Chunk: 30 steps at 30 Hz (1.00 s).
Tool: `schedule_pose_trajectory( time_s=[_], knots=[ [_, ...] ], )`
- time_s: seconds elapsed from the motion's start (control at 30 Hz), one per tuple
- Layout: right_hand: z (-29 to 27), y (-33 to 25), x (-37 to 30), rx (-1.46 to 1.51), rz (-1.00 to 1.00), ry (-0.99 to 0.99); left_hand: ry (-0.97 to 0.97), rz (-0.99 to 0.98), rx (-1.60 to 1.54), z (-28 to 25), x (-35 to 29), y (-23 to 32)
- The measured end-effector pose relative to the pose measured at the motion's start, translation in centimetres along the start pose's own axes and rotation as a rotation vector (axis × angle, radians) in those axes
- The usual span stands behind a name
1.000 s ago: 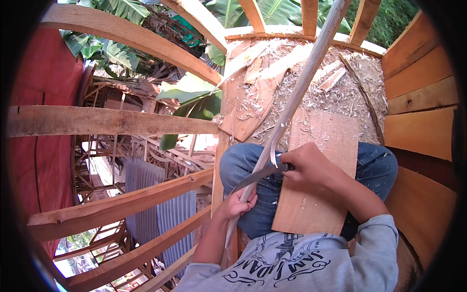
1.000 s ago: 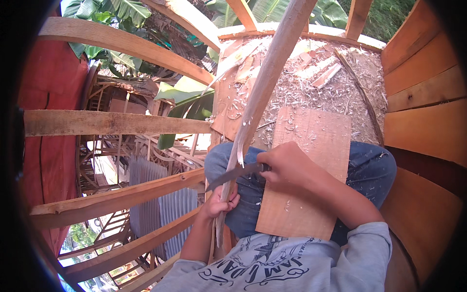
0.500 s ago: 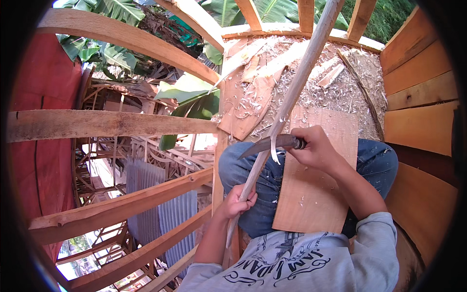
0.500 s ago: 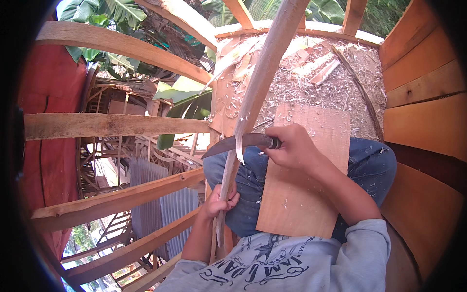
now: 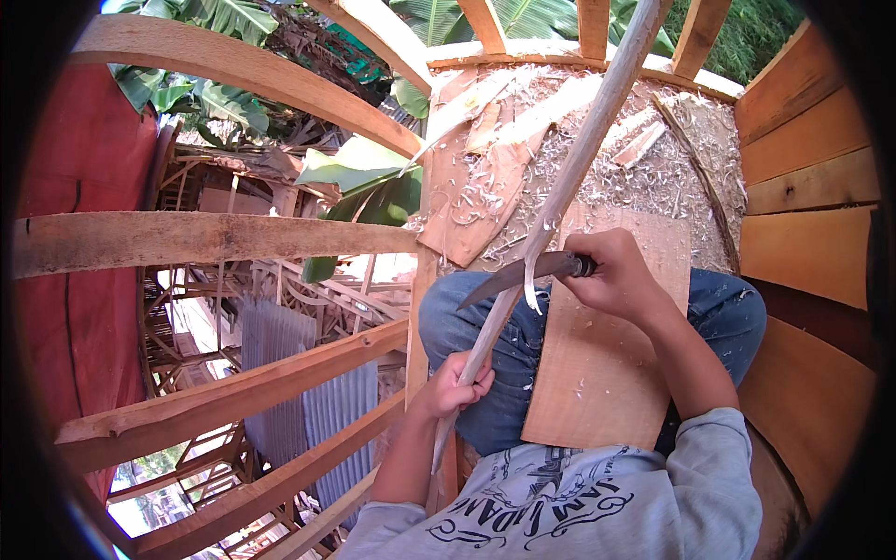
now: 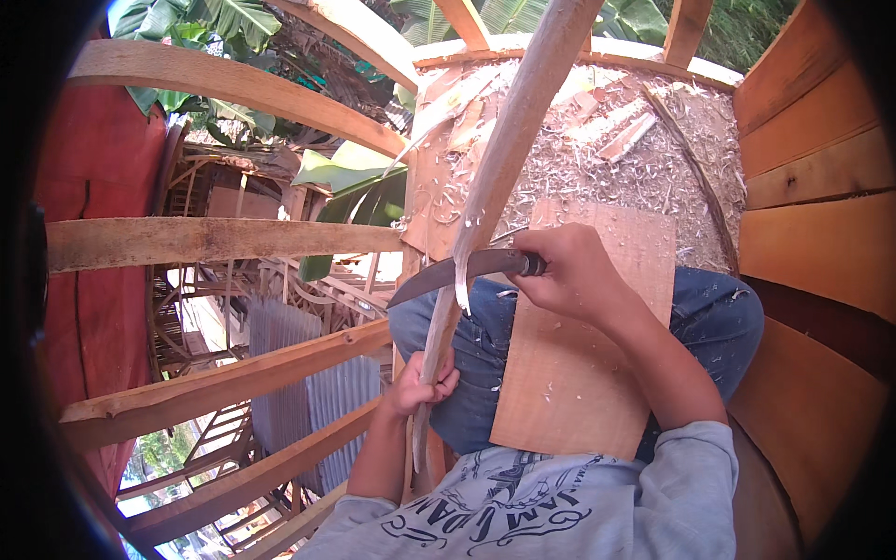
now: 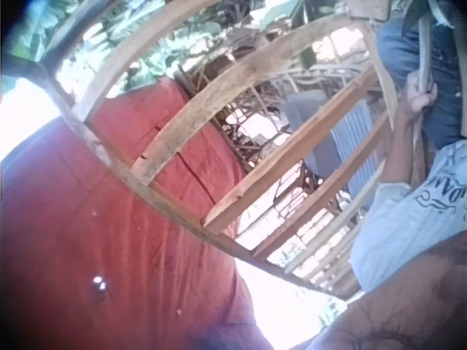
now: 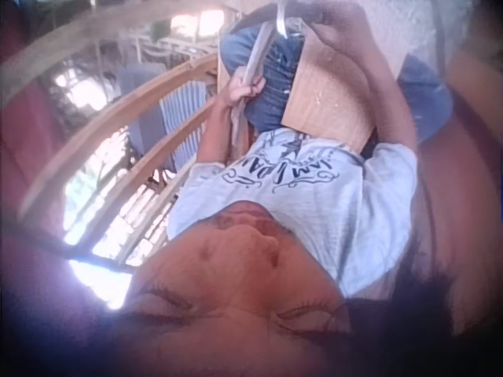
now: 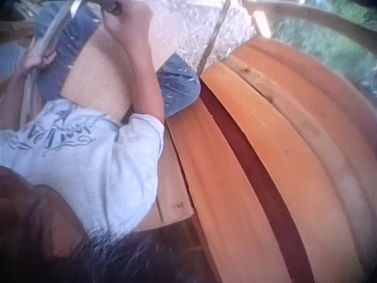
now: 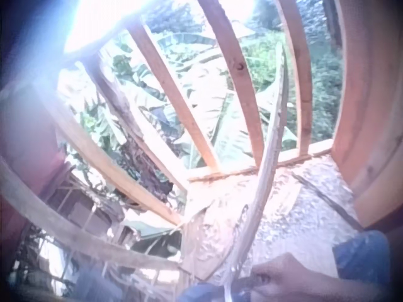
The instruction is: The person sits cross-legged on a wooden floor and uses a curved knife to shave and smooth a long, thin wooden stick. They hold the stick with their left hand and repeatedly scrape the surface with the knife in their right hand, producing wood shavings.
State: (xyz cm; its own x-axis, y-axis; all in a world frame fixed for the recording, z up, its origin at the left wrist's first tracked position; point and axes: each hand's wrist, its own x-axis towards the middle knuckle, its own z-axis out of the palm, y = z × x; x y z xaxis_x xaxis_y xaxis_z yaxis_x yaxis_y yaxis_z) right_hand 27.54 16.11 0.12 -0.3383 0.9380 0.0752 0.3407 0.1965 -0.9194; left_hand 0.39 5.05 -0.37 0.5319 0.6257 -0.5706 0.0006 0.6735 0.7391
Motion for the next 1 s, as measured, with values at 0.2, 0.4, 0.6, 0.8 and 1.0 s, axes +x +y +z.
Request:
schedule_pose_trajectory(
  time_s=[0.2,0.4,0.6,0.8,1.0],
  knots=[
    [0.4,-0.6,-0.1,0.629,0.347,0.260,-0.031,0.011,-0.065,-0.8,0.0,-0.8],
    [-1.7,-0.9,-0.5,0.296,0.051,0.387,-0.031,0.009,-0.087,-0.7,-0.1,-0.8],
    [1.0,-0.3,-3.1,-0.047,-0.194,-0.102,0.013,-0.006,-0.094,-0.1,0.1,-0.5],
    [1.2,0.4,-1.3,0.152,0.063,-0.019,-0.018,0.011,-0.069,-0.2,0.1,-0.4],
    [2.7,0.8,-2.0,0.148,0.034,0.154,-0.054,0.033,-0.073,-0.5,0.2,-0.7]
  ],
)
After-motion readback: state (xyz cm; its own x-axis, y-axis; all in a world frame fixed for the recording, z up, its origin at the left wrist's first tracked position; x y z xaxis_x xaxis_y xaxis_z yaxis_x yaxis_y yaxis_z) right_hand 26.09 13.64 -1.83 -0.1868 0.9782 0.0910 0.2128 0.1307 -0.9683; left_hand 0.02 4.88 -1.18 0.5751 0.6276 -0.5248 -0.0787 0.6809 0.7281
